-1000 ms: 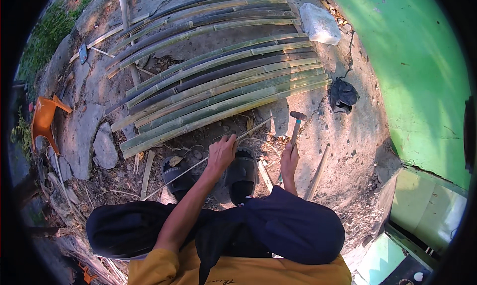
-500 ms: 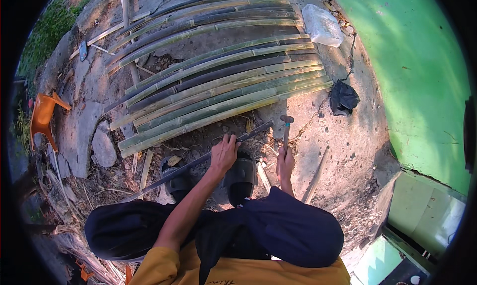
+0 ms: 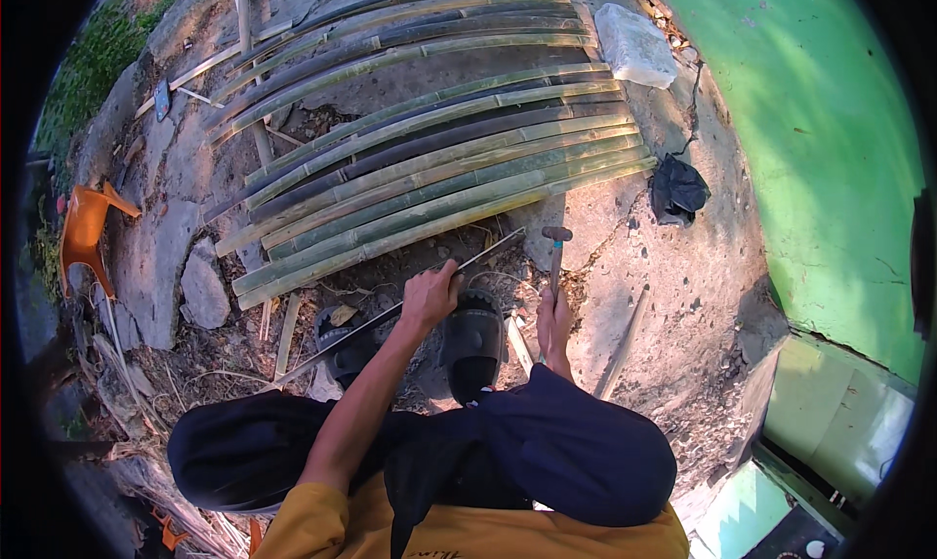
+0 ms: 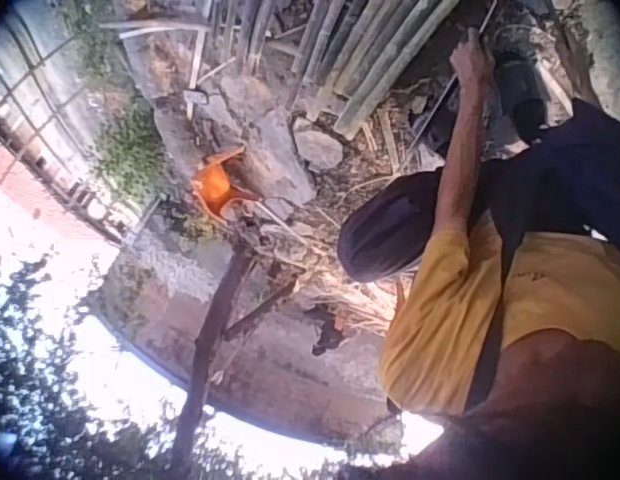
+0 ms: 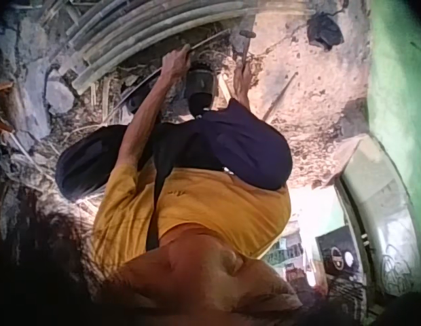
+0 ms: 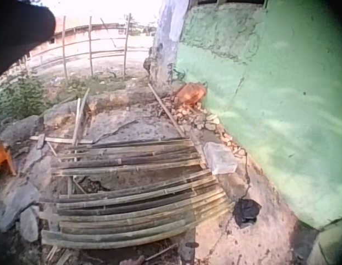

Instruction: The person whittles and shapes bamboo strips using a small knife and a hammer, and then arranges the slats on the ground.

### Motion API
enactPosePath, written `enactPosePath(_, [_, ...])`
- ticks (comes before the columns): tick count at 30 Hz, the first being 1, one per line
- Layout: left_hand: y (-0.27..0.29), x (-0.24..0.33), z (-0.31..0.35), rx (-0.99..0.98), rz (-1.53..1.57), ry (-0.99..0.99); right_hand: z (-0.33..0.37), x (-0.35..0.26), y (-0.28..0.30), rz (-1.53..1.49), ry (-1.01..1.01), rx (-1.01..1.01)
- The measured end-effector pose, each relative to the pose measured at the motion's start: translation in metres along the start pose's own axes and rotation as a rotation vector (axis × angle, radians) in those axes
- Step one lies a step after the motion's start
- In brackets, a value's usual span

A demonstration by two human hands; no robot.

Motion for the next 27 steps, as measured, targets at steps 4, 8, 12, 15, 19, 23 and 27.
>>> enactPosePath(4, [0.004,-0.005,0.002,-0.002,0.013,0.025,0.013,-0.022,0.000,0.246,0.163,-0.011])
enactPosePath(8, [0.011,0.018,0.002,-0.033,-0.007,0.086,0.012,-0.022,0.007,0.374,0.365,-0.004])
enactPosePath(12, [0.018,0.036,0.002,-0.053,-0.049,0.135,0.019,-0.053,0.003,0.262,0.442,-0.075])
enactPosePath(15, [0.021,0.039,0.000,-0.102,-0.073,0.176,0.019,-0.069,0.000,0.239,0.473,-0.031])
enactPosePath(19, [0.020,0.046,-0.010,-0.112,-0.045,0.182,0.009,-0.045,-0.004,0.235,0.389,-0.043])
enactPosePath(23, [0.027,0.051,-0.022,-0.176,-0.086,0.229,0.001,-0.043,0.000,0.372,0.354,0.048])
enactPosePath(27, [0.041,0.062,-0.041,-0.193,-0.145,0.206,0.003,-0.068,0.007,0.251,0.408,0.144])
Point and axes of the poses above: each hand's wrist, its own z-axis away from the middle knuckle, its own y-axis out of the back of the hand, x = y × z, the point moved 3 cm from there along -z, towards the middle knuckle, and after that the axes turned 7 degrees about x, right-handed, at the moved point
